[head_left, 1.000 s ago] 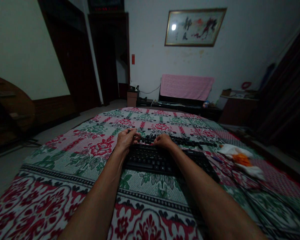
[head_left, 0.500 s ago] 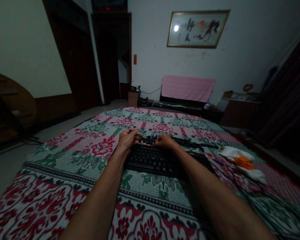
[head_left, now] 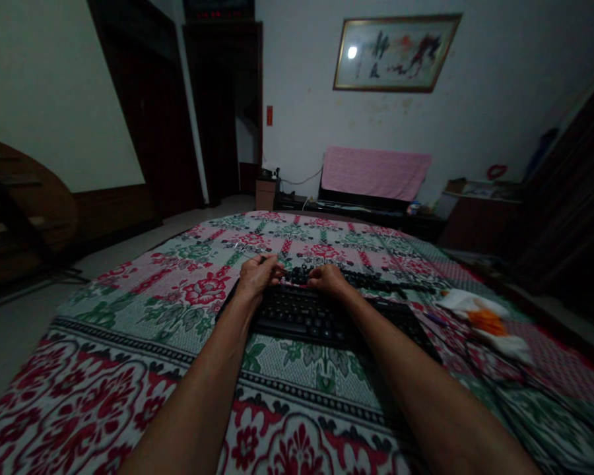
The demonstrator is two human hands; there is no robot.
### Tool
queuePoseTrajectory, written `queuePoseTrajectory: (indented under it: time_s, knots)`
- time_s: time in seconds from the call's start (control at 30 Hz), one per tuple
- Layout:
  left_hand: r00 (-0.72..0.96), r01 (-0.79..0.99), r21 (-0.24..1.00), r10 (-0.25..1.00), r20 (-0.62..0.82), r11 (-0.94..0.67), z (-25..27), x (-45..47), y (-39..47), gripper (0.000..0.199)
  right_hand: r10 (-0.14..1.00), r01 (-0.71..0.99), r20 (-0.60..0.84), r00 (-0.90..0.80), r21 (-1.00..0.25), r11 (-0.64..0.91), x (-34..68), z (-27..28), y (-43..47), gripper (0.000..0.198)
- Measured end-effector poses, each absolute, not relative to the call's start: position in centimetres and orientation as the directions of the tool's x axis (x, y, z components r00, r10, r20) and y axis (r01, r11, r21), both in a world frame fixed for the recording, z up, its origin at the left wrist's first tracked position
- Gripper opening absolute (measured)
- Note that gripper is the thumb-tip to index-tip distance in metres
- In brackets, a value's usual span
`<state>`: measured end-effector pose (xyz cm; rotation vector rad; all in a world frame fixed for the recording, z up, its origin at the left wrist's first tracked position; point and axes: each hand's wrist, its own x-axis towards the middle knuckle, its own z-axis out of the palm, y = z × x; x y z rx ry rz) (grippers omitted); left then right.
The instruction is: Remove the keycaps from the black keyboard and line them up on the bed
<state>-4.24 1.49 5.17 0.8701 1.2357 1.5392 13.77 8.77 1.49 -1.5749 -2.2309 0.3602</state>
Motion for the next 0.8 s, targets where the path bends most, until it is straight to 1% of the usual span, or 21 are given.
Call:
queuePoseTrajectory:
  time_s: [0.13,0.3,0.43,0.5,0.57,0.67,0.73,0.8]
  knots:
    - [-0.265,-0.232,0.972,0.964,-0.029,-0.034,5.0,-3.9,1.3,0.016,0.939,0.829,0.241,-0.248,-0.449,0.334,14.5,1.6,8.0,0.017]
    - [-0.246,-0.173,0.985,0.969,-0.014,-0.030,4.5,-3.2,1.2,0.017,0.901,0.825,0.396,-0.177,-0.439,0.355,15.6,1.9,5.4,0.015]
    - [-0.236,-0.011,0.997,0.969,0.077,-0.082,3.8,-2.5,0.9,0.022,0.835,0.805,0.532,-0.144,-0.428,0.411,16.3,1.5,2.2,0.017]
    - [-0.235,0.115,0.984,0.958,0.163,-0.139,3.4,-2.4,0.4,0.022,0.807,0.800,0.573,-0.142,-0.413,0.435,16.6,1.2,0.5,0.018]
    - [-0.228,0.275,0.939,0.935,0.271,-0.205,3.1,-2.5,-0.5,0.020,0.800,0.806,0.583,-0.142,-0.401,0.435,16.8,0.9,-1.0,0.019]
    - [-0.176,0.497,0.819,0.890,0.420,-0.288,2.5,-3.0,-2.4,0.017,0.807,0.819,0.573,-0.142,-0.391,0.421,16.9,0.6,-2.9,0.019]
    - [-0.104,0.608,0.721,0.867,0.487,-0.332,1.9,-3.4,-3.6,0.020,0.811,0.830,0.569,-0.133,-0.383,0.405,16.9,0.4,-3.9,0.019]
    - [0.021,0.698,0.594,0.840,0.541,-0.400,1.0,-3.8,-4.4,0.024,0.812,0.842,0.568,-0.130,-0.370,0.393,17.0,0.0,-4.6,0.019]
